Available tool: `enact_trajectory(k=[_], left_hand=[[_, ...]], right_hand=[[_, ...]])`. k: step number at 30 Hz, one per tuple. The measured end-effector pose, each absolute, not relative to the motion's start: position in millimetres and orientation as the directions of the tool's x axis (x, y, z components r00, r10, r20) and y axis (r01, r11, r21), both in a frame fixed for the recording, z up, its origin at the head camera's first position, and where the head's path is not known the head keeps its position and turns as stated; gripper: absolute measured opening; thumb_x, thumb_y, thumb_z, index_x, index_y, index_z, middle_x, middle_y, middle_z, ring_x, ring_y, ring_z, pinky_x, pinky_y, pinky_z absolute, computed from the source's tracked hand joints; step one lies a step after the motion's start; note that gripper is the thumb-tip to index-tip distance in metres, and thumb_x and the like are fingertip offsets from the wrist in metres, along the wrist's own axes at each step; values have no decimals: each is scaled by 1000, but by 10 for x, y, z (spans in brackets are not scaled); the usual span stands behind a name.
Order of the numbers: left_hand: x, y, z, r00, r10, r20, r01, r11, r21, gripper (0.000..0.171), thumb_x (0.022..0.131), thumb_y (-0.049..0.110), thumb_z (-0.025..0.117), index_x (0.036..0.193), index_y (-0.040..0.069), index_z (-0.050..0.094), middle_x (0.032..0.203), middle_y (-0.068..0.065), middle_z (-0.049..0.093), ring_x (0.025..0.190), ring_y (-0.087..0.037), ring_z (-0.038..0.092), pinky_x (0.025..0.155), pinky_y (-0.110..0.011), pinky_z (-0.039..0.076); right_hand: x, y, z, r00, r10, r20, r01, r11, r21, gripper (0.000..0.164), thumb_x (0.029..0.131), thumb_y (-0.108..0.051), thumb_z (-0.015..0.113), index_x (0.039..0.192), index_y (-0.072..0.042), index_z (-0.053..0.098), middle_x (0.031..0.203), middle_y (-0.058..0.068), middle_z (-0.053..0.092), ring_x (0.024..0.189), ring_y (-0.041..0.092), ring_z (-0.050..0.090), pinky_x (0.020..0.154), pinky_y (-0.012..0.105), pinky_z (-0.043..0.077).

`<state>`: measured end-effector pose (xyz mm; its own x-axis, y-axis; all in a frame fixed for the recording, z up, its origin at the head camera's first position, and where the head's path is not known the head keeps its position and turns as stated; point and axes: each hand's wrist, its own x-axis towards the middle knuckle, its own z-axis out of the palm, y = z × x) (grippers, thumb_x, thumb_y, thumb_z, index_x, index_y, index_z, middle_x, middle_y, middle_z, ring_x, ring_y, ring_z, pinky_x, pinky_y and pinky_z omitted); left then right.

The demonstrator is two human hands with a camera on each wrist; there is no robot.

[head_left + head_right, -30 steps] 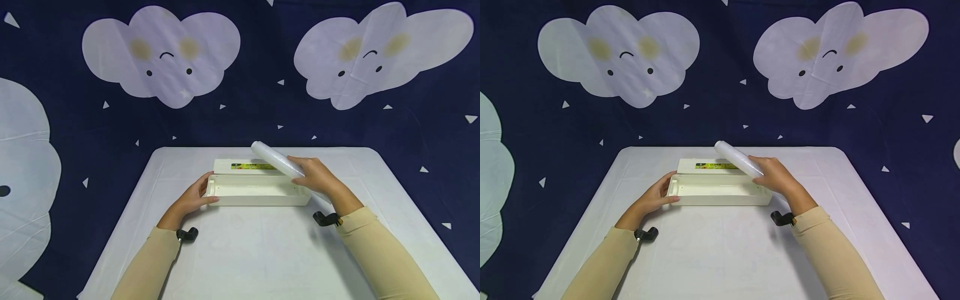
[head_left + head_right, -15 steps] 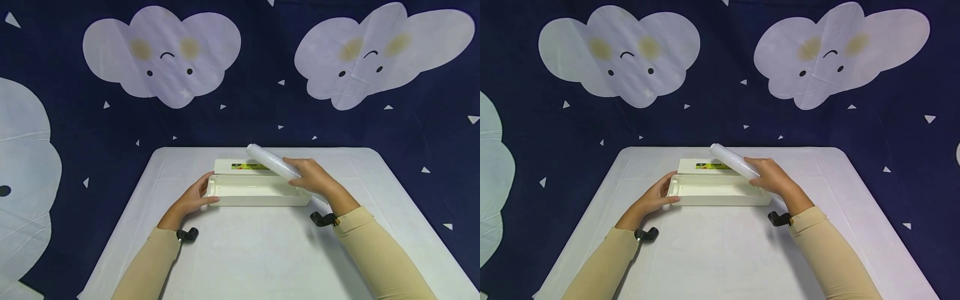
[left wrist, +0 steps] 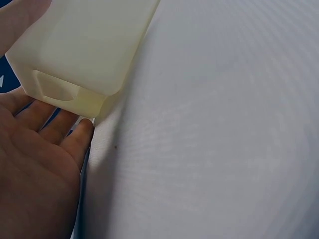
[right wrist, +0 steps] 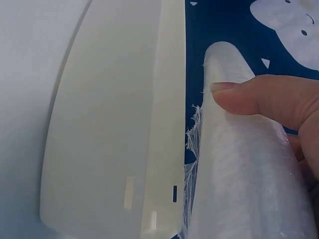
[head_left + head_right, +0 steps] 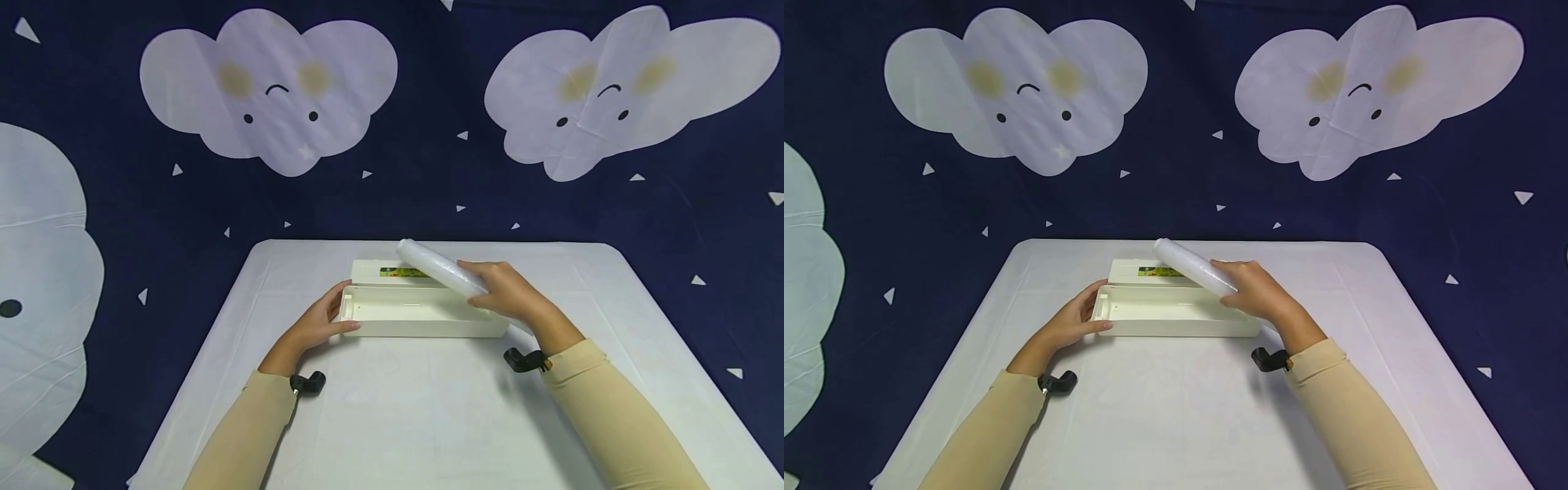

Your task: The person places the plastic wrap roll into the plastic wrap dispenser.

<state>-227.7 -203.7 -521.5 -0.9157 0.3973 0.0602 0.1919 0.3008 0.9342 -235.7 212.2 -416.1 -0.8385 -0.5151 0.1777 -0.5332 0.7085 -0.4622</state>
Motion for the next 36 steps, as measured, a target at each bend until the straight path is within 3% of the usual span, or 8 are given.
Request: enact_trajectory(k=[36], left_hand=[[-2249, -2047, -5191, -913, 406, 48, 181, 295, 938, 101, 89, 15, 88, 167, 11, 24, 170, -17, 26, 156, -31, 24, 125, -41, 23]], right_hand=[[-2375, 1995, -4188, -793, -571, 212, -593, 642, -486, 75, 77, 0, 88, 146, 1, 60, 140, 19, 63, 116, 33, 66, 99, 52, 54]])
